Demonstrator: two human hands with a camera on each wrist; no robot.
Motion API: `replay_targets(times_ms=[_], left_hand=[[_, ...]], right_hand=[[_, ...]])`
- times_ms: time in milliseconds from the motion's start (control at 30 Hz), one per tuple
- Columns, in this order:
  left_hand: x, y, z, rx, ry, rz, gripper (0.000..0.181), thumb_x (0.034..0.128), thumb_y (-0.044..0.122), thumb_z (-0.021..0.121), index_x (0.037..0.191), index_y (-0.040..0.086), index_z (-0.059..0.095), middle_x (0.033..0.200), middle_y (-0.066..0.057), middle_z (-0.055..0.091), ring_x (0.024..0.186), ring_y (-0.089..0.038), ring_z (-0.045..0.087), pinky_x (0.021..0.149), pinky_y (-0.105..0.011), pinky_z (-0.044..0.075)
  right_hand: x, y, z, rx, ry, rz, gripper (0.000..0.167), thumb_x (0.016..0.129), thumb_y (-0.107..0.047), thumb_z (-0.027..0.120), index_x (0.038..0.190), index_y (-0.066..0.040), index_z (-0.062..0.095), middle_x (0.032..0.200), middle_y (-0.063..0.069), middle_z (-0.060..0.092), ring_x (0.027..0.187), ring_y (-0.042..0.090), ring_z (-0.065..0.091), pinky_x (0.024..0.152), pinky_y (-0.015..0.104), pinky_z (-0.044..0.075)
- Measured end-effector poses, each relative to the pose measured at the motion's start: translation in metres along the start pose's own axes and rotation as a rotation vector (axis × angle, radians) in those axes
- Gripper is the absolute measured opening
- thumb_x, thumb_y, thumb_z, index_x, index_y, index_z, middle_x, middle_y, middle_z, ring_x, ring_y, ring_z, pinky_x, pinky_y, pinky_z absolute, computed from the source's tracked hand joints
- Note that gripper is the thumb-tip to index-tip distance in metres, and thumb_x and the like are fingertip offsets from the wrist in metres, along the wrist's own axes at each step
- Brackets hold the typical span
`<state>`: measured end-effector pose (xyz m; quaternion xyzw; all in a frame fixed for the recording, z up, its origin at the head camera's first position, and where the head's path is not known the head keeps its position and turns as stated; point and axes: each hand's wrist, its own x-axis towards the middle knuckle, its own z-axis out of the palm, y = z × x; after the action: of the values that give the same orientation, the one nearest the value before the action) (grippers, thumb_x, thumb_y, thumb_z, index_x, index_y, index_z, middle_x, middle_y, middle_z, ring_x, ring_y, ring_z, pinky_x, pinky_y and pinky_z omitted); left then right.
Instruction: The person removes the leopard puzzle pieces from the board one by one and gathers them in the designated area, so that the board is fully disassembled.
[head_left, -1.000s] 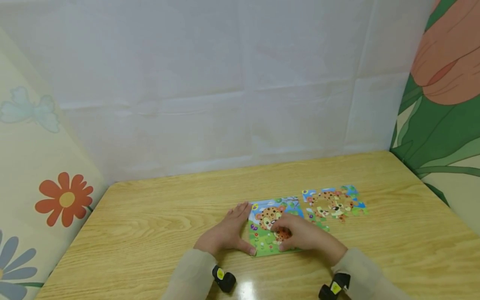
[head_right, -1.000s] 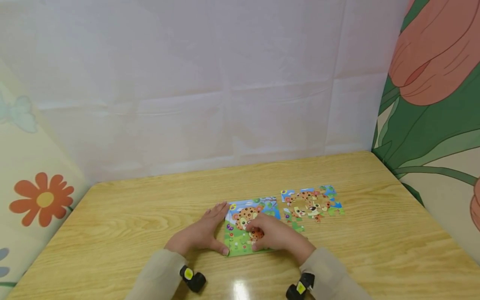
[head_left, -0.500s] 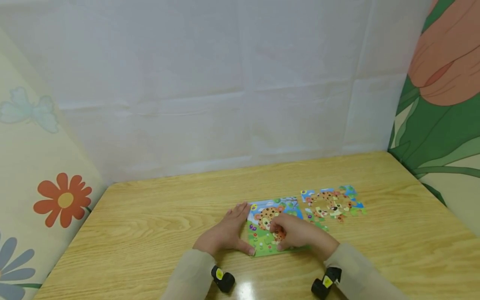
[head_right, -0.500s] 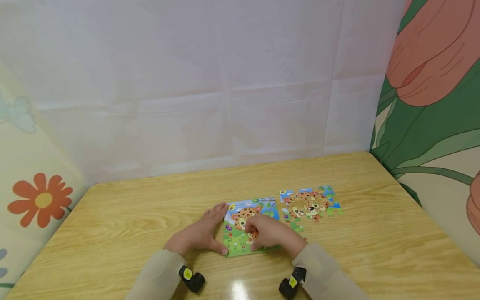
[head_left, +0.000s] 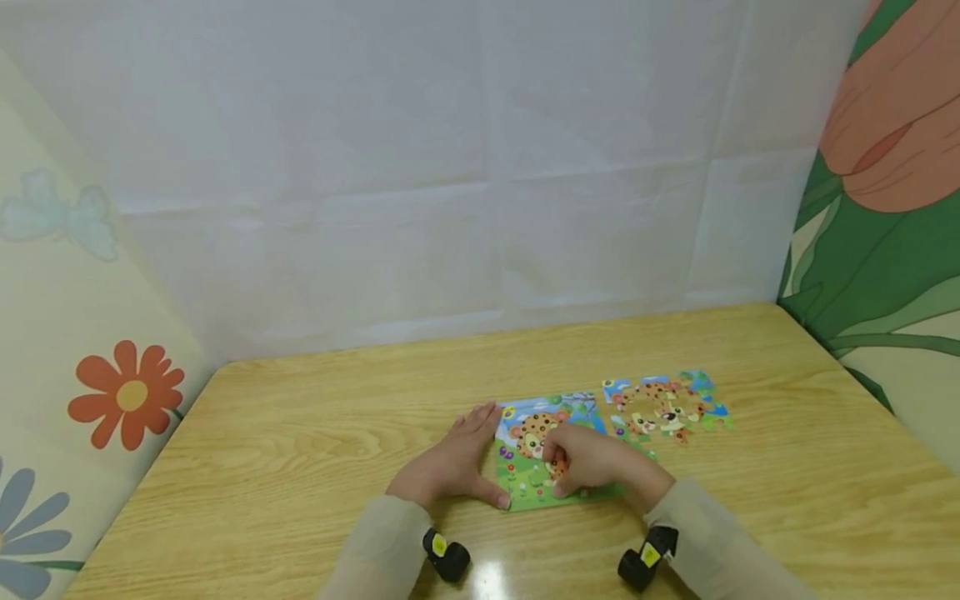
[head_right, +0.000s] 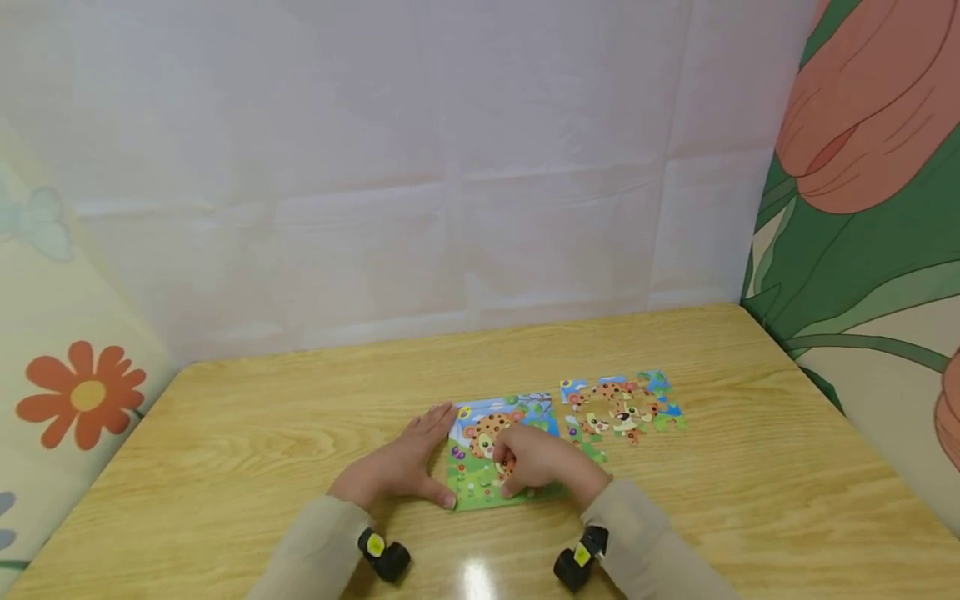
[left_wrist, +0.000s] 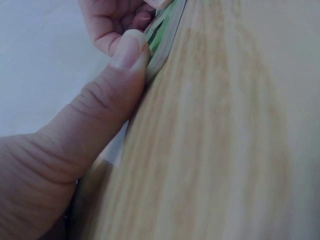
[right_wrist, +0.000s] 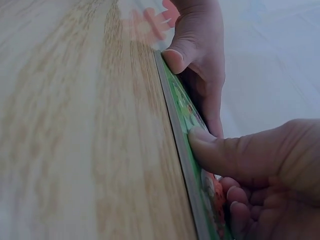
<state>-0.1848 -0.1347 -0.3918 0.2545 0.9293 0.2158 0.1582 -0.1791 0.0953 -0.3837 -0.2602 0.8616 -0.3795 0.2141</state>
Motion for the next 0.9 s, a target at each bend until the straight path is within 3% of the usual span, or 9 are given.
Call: replay_targets(times_ms=[533,900], left_hand=[[0.001,0.0,-0.001,0.002,-0.01,-0.003,0.127,0.0562,0.054,0.08,0.148,0.003,0.009,0.155,-0.014,0.003,0.143,-0.028,0.002,0.116,-0.045,0.003],[0.0,0.003,-0.003,0.002,-0.008,-0.005,0.127,0.0561,0.052,0.081,0.148,0.003,0.009,0.155,-0.014,0.003,0.143,-0.028,0.002,0.116,-0.045,0.003]], right_hand=[[-0.002,0.005,-0.001,0.107,0.038,0.015,0.031,0.066,-0.001,0.078,0.084,-0.005,0.052,0.075,0.004,0.047,0.055,0.012,0.045,0.04,0.021,0.043],[-0.006,0.016,-0.002,0.198,0.047,-0.1,0.018,0.076,-0.002,0.071,0.077,0.0,0.054,0.066,-0.002,0.05,0.055,0.008,0.044,0.046,0.018,0.039]])
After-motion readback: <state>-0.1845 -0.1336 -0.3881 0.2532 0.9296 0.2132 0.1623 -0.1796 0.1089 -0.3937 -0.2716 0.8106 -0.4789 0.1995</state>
